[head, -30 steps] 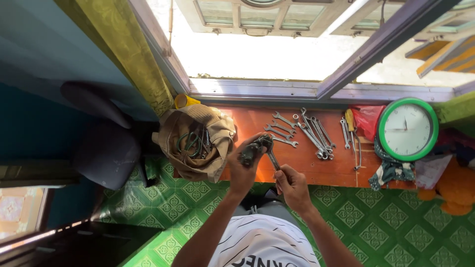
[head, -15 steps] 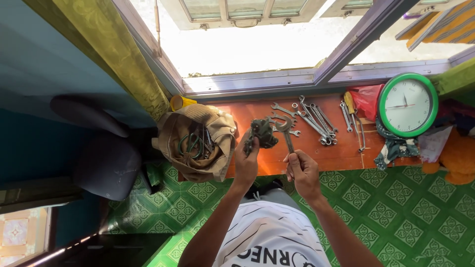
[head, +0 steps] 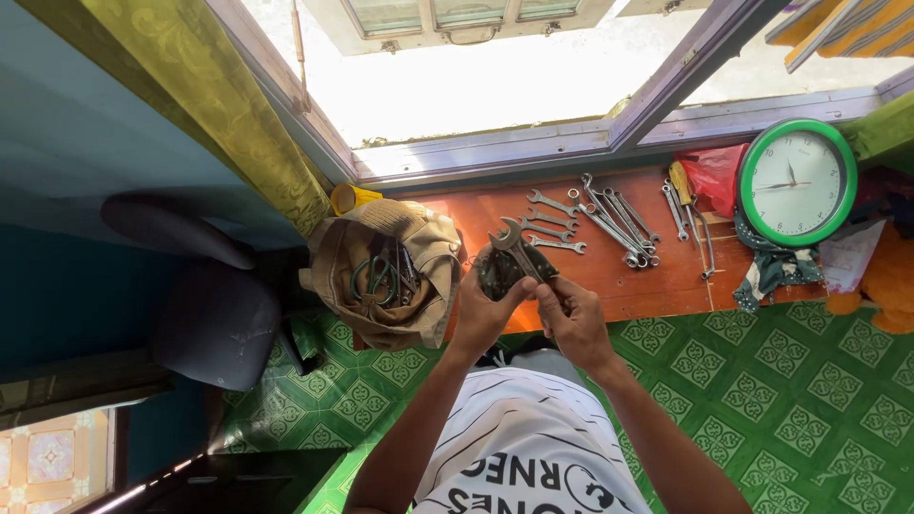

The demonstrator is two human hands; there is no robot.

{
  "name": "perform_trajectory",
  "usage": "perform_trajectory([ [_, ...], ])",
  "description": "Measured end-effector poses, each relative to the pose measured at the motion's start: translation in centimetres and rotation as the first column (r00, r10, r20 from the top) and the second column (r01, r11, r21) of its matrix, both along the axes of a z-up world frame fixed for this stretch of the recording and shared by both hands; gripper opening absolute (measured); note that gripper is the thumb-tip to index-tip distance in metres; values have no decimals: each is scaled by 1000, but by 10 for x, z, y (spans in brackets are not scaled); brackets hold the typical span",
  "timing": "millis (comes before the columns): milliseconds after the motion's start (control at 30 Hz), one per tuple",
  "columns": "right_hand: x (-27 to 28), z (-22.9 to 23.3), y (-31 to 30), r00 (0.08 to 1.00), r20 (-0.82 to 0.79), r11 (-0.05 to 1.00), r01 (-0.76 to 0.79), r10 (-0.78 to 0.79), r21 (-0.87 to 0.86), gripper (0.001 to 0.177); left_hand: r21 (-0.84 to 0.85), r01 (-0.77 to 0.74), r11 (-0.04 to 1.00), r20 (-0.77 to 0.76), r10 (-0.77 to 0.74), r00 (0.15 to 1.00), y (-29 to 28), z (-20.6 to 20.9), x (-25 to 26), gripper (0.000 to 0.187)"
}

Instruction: Inspecting and cleaning or repairing a small mechanical assembly using wrenches.

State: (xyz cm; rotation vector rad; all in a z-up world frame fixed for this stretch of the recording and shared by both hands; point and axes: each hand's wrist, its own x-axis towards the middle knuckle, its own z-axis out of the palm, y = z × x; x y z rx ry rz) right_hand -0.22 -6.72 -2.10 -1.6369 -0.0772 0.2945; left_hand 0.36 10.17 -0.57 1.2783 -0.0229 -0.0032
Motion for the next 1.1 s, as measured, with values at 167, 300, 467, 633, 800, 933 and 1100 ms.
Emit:
perform_trajectory([
  [167,7,6,4,974,83,977,212,-210,-17,21,-43,-117,992,-126,111,986,0,-20,3,32],
  [300,22,8,-6,956,184,959,255,-230,-126,32,37,-34,999,-160,40,986,3,-25,5,28],
  [467,31,2,-15,987,71,989,147,-146,-5,23,39,-50,998,-62,52,997,-8,-14,14,38],
  [633,41,5,-28,989,-36,988,137,-140,-75,25,249,-146,957,58,136,989,-8,6,23,42],
  [800,59,-2,-44,999,-33,999,25,-24,21,26,306,-285,908,30,290,957,16,-25,31,30],
  [933,73,5,-50,1000,-14,1000,-5,5,-11,25,313,-429,847,-21,457,889,40,-12,39,30],
  [1100,92,13,-61,993,-20,993,-117,116,-31,23,437,-139,889,182,64,981,11,20,42,68],
])
